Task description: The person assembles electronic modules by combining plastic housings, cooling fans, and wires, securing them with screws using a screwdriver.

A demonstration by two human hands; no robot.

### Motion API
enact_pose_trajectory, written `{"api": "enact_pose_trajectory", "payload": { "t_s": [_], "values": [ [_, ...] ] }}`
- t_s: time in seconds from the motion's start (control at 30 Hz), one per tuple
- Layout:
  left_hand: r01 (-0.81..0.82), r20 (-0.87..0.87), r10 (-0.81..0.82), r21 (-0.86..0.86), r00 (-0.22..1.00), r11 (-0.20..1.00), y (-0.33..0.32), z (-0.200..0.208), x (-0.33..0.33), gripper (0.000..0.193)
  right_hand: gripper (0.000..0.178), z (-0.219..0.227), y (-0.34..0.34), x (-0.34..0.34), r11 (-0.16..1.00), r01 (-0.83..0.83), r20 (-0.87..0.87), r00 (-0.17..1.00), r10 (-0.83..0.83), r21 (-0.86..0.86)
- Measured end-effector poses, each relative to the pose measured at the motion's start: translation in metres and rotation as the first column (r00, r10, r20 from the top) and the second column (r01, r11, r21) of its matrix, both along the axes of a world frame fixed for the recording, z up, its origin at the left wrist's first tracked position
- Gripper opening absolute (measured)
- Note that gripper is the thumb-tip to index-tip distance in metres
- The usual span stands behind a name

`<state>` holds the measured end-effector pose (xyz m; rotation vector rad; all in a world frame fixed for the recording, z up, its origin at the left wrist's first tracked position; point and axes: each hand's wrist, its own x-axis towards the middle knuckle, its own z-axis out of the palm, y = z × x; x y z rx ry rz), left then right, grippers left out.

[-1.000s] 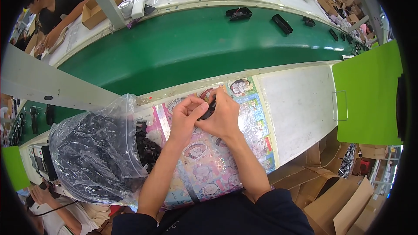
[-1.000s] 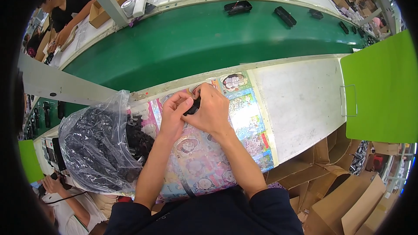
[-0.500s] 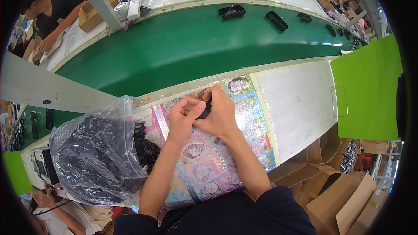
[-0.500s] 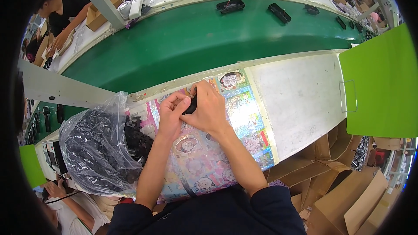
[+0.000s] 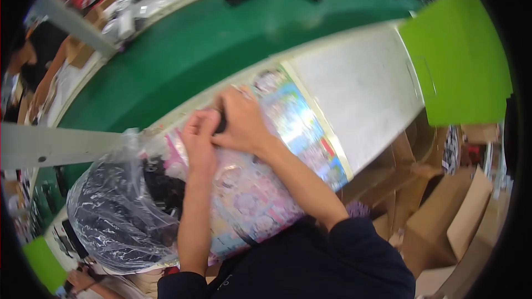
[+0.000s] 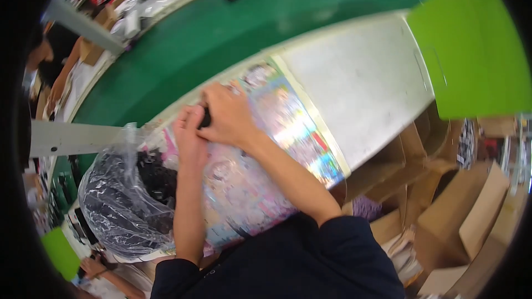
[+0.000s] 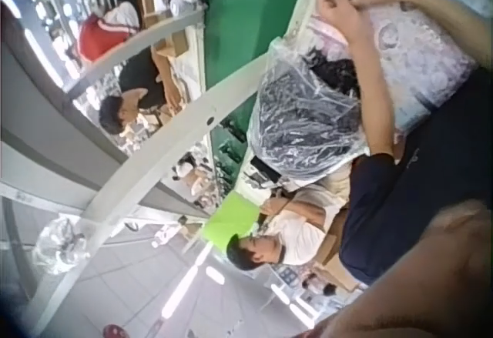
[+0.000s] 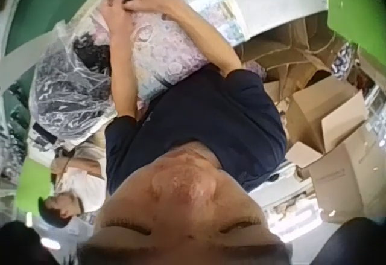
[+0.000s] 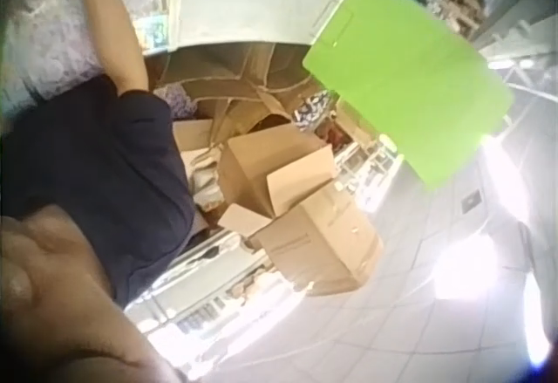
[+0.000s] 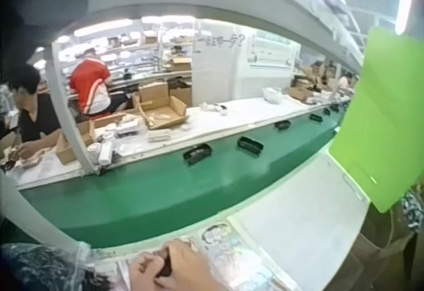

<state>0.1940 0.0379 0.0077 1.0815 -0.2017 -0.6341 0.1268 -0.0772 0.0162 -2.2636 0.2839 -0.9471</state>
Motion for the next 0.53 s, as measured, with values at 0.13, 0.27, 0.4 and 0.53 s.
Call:
{"api": "enact_pose_trajectory", "payload": {
  "t_s": [0.13, 0.27, 0.4, 0.53],
  "values": [
    [-0.068, 0.012, 0.068, 0.02, 0.998, 0.997, -0.011, -0.002, 0.006, 0.013, 0.092, 0.002, -0.004, -0.006, 0.998, 0.001, -0.051, 0.999, 0.002, 0.056],
    [-0.122, 0.347, 0.067, 0.14, 0.936, 0.983, 0.001, -0.021, 0.028, 0.023, 0.09, -0.008, 0.016, -0.054, 0.99, 0.141, 0.052, 0.988, -0.142, 0.027],
    [-0.369, 0.67, 0.109, 0.26, 0.734, 0.893, 0.024, -0.014, 0.033, 0.022, 0.059, -0.009, 0.047, -0.182, 0.965, 0.263, 0.059, 0.963, -0.264, 0.026],
    [-0.41, 0.837, -0.186, 0.431, 0.514, 0.804, 0.079, 0.014, 0.06, 0.027, 0.038, -0.043, 0.065, -0.29, 0.864, 0.489, 0.076, 0.863, -0.499, 0.123]
  ]
}}
